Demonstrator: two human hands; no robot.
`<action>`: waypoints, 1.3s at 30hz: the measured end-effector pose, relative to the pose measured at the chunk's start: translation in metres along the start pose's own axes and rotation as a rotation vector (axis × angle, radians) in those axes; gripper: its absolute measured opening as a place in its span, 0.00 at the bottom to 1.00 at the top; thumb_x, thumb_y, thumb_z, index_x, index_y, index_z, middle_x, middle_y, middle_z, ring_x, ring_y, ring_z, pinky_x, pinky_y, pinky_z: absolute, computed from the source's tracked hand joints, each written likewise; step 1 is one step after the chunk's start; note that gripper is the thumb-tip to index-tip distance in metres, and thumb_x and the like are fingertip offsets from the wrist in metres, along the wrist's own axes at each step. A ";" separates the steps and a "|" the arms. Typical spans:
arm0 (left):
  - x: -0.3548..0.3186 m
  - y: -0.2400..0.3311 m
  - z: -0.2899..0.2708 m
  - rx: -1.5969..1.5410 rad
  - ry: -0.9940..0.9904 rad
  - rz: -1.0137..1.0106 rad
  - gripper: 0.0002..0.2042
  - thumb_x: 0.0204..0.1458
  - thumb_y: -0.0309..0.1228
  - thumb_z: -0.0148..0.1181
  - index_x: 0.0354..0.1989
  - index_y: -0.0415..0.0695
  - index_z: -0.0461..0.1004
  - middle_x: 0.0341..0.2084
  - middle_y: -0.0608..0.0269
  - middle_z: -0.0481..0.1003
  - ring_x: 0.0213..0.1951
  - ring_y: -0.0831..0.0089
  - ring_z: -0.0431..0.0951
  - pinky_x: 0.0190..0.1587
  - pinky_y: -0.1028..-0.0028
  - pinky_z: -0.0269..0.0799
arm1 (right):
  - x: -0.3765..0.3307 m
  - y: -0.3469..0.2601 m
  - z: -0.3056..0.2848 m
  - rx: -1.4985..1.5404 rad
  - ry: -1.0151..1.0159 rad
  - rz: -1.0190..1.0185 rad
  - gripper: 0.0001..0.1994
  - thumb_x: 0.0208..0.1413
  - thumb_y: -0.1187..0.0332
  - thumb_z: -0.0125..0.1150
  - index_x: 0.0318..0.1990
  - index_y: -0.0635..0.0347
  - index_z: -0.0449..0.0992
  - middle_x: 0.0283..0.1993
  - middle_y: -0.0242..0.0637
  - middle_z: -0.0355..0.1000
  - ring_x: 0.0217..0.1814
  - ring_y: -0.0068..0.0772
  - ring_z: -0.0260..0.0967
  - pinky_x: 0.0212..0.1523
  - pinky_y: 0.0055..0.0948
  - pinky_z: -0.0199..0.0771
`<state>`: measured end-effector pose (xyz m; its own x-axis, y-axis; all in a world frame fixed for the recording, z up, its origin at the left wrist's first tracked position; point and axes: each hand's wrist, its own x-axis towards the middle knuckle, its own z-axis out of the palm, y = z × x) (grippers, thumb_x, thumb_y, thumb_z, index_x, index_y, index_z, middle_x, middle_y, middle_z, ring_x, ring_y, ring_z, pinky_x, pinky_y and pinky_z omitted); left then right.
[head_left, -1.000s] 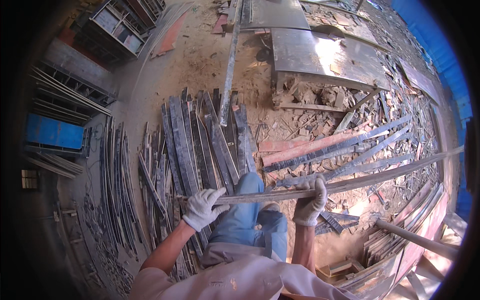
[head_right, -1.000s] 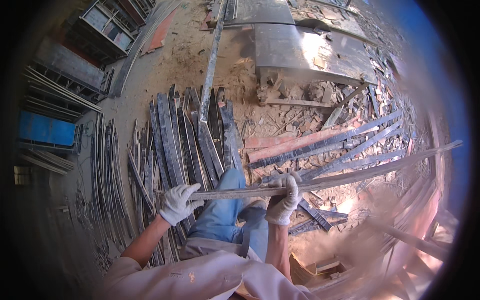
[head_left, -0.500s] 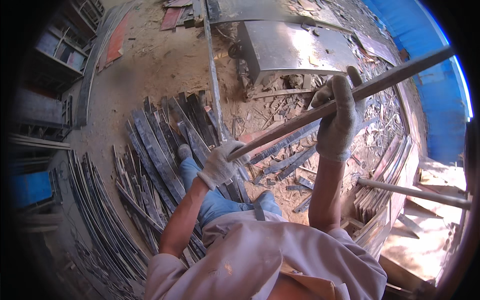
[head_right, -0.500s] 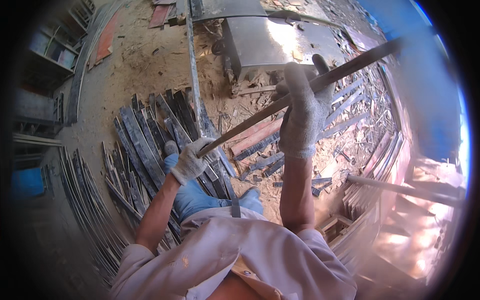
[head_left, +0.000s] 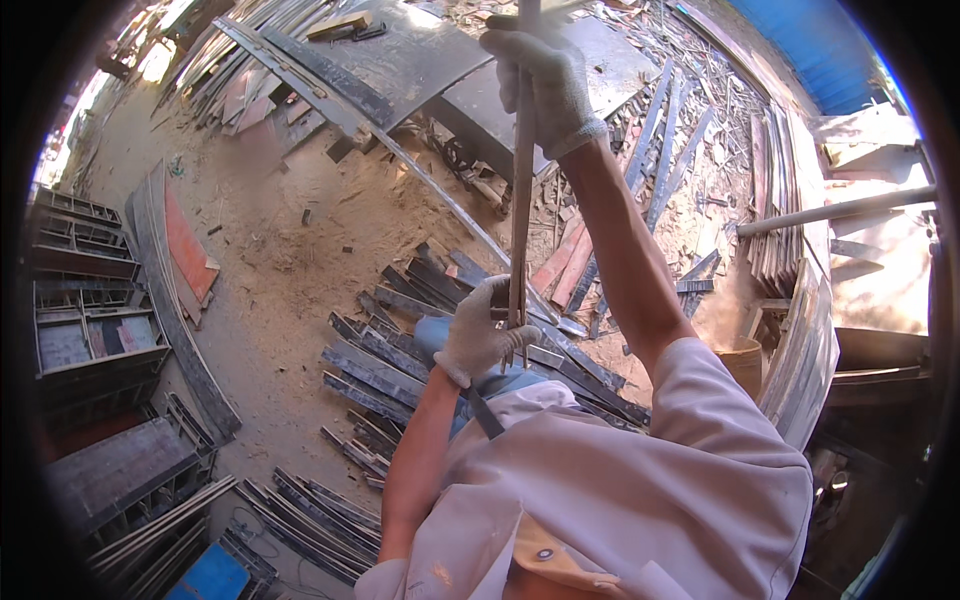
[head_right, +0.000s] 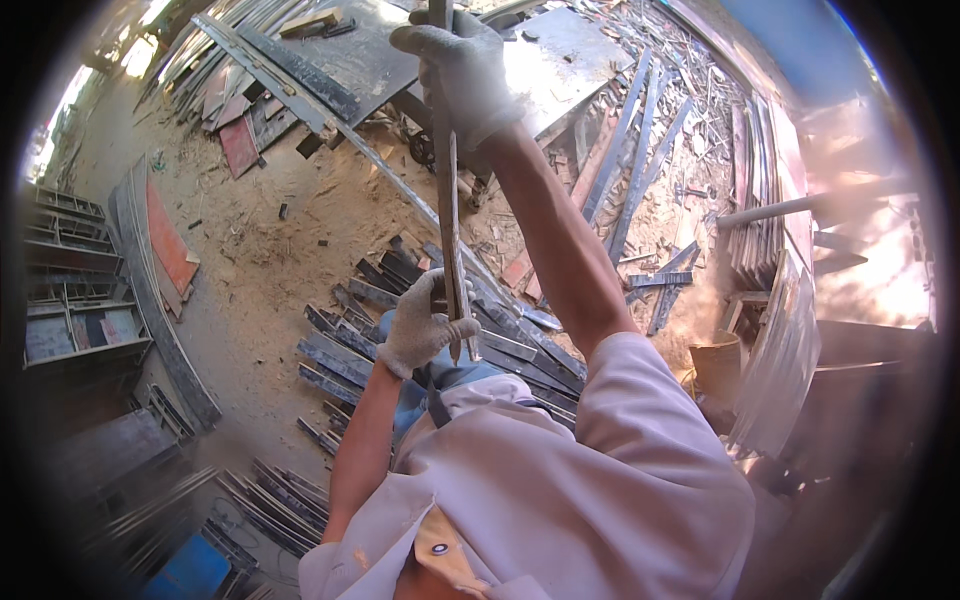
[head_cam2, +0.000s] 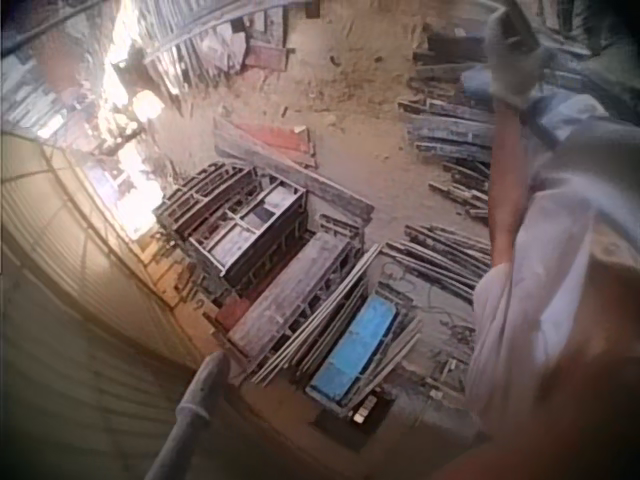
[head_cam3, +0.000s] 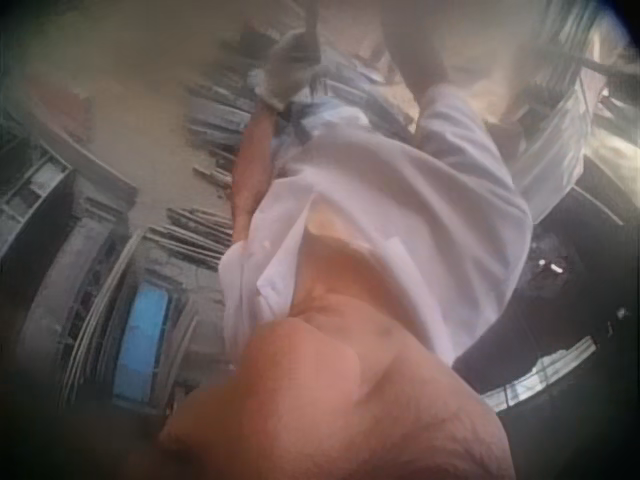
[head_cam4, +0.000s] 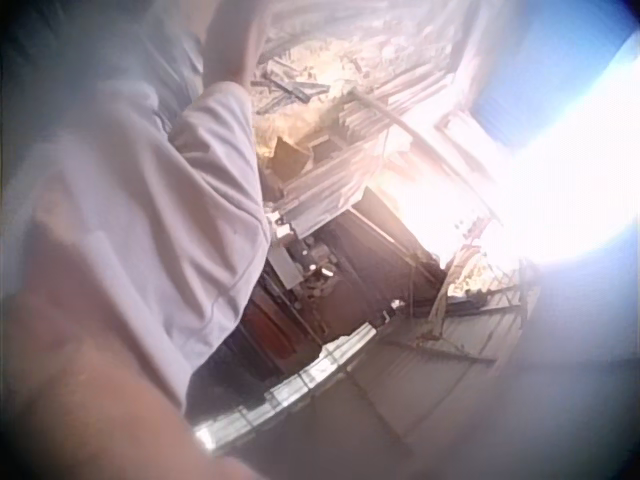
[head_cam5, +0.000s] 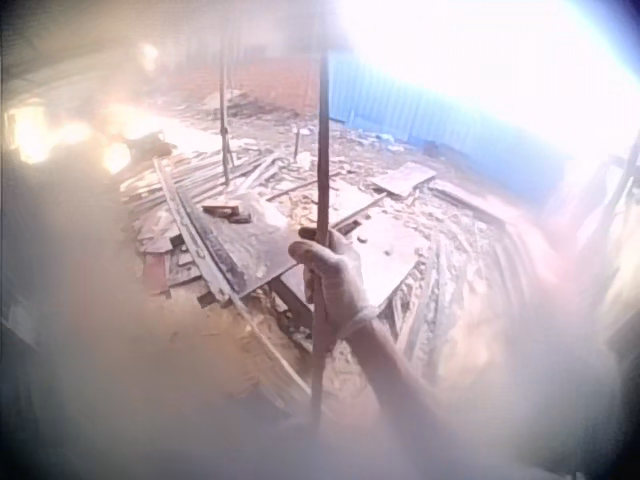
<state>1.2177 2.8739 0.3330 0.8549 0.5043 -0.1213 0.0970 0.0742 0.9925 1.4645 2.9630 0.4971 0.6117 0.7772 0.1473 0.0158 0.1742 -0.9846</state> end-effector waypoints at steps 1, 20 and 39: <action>0.009 -0.001 -0.012 -0.020 -0.019 -0.004 0.31 0.47 0.27 0.84 0.58 0.40 0.73 0.44 0.63 0.81 0.45 0.74 0.83 0.52 0.69 0.82 | 0.023 0.015 0.007 0.031 -0.022 0.030 0.25 0.53 0.57 0.76 0.52 0.66 0.79 0.27 0.31 0.71 0.25 0.22 0.69 0.27 0.26 0.68; 0.365 0.016 -0.513 1.269 0.413 0.922 0.57 0.46 0.54 0.79 0.82 0.45 0.52 0.76 0.48 0.58 0.77 0.48 0.57 0.80 0.48 0.51 | 0.234 0.250 0.208 -1.106 0.361 -0.310 0.32 0.43 0.69 0.73 0.61 0.63 0.74 0.40 0.51 0.79 0.39 0.58 0.82 0.39 0.50 0.83; 0.907 0.004 -0.802 1.380 -0.412 1.321 0.37 0.43 0.32 0.78 0.66 0.50 0.72 0.38 0.58 0.75 0.42 0.52 0.78 0.52 0.50 0.71 | 0.494 0.447 0.226 -1.696 0.572 -0.031 0.35 0.53 0.61 0.61 0.70 0.64 0.70 0.51 0.38 0.74 0.53 0.40 0.71 0.60 0.45 0.67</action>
<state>1.5845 4.0217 0.2159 0.7410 -0.5439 0.3938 -0.5069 -0.8377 -0.2032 1.5956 3.5615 0.1515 0.7600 0.4367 0.4814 0.5200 -0.8528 -0.0474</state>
